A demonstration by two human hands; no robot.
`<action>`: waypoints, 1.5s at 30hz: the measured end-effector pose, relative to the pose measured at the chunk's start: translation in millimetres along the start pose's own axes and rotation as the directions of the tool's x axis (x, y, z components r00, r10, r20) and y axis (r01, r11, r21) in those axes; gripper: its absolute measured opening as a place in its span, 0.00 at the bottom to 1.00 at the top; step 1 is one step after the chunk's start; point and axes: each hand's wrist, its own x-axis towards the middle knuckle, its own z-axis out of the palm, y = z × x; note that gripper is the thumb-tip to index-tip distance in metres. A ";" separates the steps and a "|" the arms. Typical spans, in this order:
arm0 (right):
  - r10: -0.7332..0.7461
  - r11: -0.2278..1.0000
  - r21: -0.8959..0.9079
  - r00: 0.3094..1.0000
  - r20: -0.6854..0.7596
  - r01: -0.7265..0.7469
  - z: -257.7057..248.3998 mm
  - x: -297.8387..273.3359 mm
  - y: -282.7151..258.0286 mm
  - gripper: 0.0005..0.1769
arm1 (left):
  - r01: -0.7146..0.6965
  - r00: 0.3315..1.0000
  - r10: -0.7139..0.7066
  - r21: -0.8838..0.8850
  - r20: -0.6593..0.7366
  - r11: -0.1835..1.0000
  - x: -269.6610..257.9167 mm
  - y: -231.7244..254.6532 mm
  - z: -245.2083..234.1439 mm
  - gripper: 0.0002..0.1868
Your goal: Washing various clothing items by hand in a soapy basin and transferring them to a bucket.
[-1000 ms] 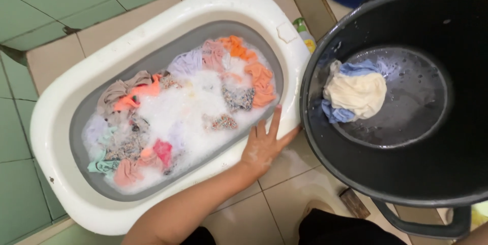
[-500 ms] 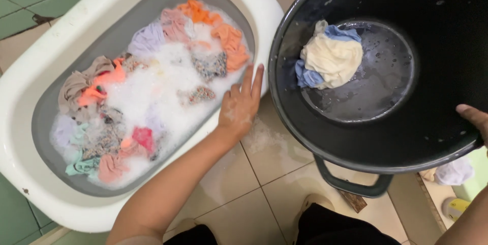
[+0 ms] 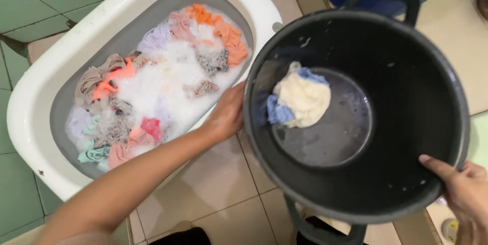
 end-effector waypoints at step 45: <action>-0.106 0.168 -0.963 0.975 0.193 0.209 82.2 -70.8 -126.0 0.38 | 0.668 0.678 -0.651 0.083 0.341 0.740 -25.2 63.3 -97.0 0.16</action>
